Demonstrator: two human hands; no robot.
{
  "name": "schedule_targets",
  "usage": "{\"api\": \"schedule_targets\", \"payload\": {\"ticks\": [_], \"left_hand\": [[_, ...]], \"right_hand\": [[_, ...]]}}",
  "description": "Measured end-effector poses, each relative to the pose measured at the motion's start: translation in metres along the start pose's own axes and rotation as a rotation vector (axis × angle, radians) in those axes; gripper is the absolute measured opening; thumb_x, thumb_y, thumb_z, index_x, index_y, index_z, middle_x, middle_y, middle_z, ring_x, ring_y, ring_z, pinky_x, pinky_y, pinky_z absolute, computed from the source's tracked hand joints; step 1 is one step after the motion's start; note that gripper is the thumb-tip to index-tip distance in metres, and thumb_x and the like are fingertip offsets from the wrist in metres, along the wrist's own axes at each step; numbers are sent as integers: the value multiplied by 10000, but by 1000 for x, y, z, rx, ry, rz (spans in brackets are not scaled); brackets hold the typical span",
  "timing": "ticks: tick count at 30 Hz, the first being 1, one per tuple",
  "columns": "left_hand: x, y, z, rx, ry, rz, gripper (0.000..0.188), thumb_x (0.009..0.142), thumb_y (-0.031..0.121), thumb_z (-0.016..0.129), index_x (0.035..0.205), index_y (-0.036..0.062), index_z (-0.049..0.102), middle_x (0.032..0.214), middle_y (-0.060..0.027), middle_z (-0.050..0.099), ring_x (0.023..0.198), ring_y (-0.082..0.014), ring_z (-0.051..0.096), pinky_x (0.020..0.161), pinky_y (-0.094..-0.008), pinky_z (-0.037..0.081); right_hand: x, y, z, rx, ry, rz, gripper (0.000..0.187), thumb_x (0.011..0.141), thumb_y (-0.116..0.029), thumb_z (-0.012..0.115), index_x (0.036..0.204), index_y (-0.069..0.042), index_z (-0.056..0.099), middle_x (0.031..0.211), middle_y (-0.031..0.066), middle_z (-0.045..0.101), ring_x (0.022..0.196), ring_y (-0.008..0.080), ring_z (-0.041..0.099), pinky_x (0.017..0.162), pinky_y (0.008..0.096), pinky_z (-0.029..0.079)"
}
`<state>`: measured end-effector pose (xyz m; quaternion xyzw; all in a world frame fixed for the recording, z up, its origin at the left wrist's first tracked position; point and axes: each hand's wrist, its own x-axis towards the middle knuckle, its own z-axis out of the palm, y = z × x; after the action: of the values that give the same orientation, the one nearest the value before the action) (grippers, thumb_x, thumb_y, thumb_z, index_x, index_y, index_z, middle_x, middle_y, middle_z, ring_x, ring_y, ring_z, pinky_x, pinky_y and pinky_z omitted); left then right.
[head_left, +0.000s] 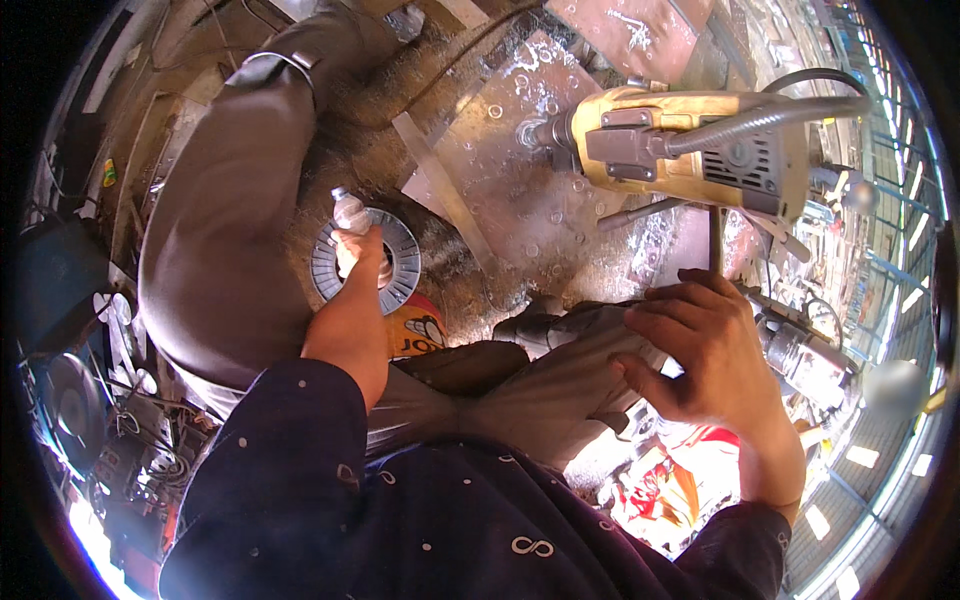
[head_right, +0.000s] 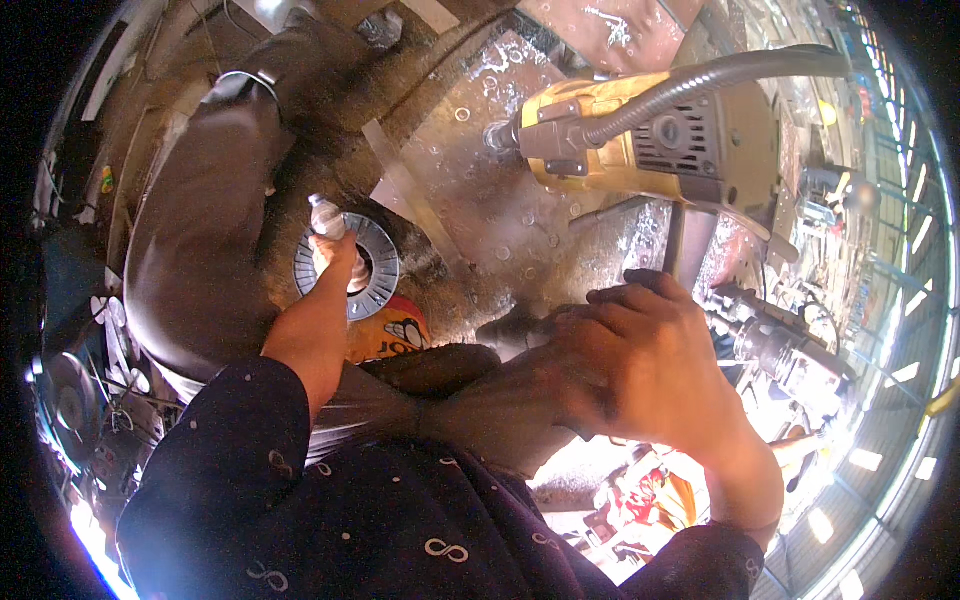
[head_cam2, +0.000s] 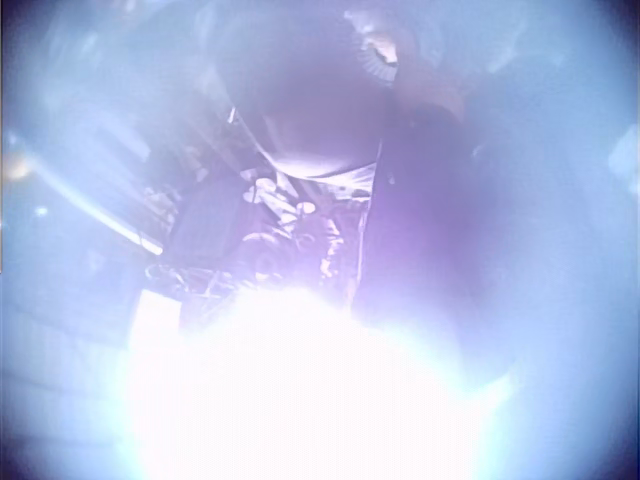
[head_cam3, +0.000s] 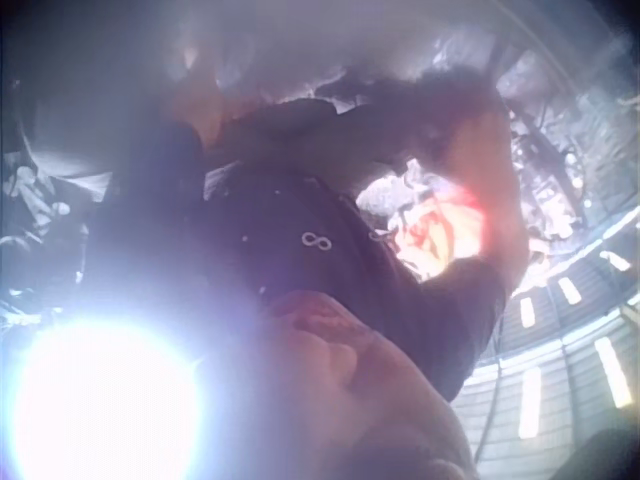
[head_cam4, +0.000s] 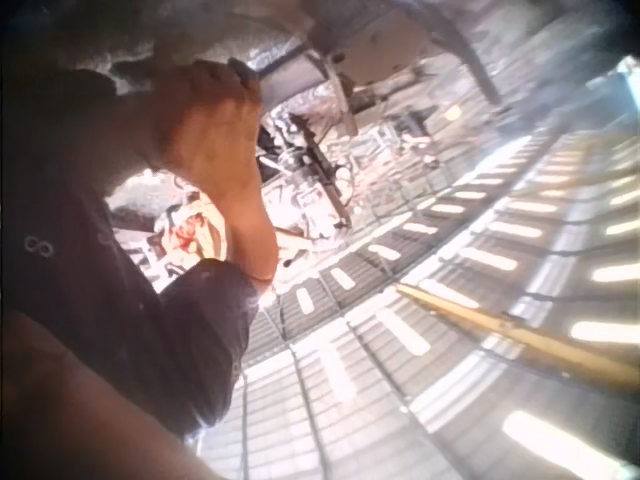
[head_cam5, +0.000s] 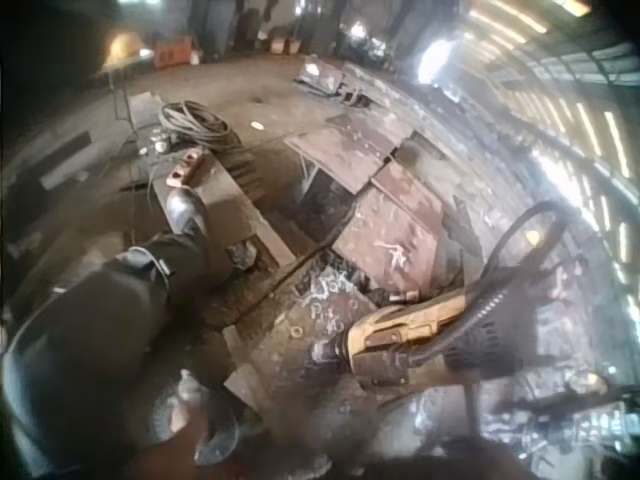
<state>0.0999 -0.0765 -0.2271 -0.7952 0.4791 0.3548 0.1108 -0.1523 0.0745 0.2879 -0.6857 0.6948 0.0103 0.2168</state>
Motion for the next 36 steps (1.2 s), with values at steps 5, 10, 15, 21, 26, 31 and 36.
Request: {"api": "schedule_targets", "payload": {"ticks": [5,10,15,21,26,31,36], "left_hand": [[-43,42,-44,-240,66,70,824,693,486,854,1268,41,465,1175,-255,699,1080,-410,707,989,-485,538],[-91,73,-78,-224,-17,455,853,732,508,847,1261,-46,473,1126,-321,702,1053,-439,719,909,-475,571],[-140,103,-106,101,-381,753,884,745,489,815,1392,-39,522,1302,-286,672,1221,-417,660,1044,-460,511],[-182,106,-107,451,-455,888,852,729,488,806,1377,-26,600,1369,-236,654,1291,-379,618,1064,-455,495],[-183,104,-111,500,-526,887,844,734,473,813,1384,-21,600,1373,-234,653,1302,-374,614,1072,-450,494],[-186,99,-111,501,-516,878,812,734,473,814,1362,-4,620,1341,-227,675,1266,-385,635,1057,-452,501],[-177,89,-101,410,-442,914,748,735,422,807,1331,-4,655,1246,-250,716,1199,-396,677,1020,-464,527]], "right_hand": [[-2,-3,2,-7,61,5,238,820,-291,794,831,-70,705,726,129,660,749,339,667,752,444,506],[-9,-6,5,-74,122,23,278,871,-320,757,835,-46,731,738,173,689,767,379,687,762,486,523],[-12,-5,11,-59,199,42,363,911,-391,723,888,-30,762,780,197,724,786,390,711,777,491,549],[-14,-8,17,-40,212,64,378,915,-399,726,934,-26,782,819,195,743,816,378,727,800,474,563],[-16,-6,22,-60,274,36,381,907,-395,744,951,-18,786,824,188,748,812,372,731,795,458,569],[-16,-8,18,-26,195,76,318,886,-328,801,974,-23,779,898,198,757,859,387,722,826,451,554],[-14,-6,19,-19,230,39,348,892,-373,775,942,-29,778,830,189,745,789,375,721,769,462,563]]}}
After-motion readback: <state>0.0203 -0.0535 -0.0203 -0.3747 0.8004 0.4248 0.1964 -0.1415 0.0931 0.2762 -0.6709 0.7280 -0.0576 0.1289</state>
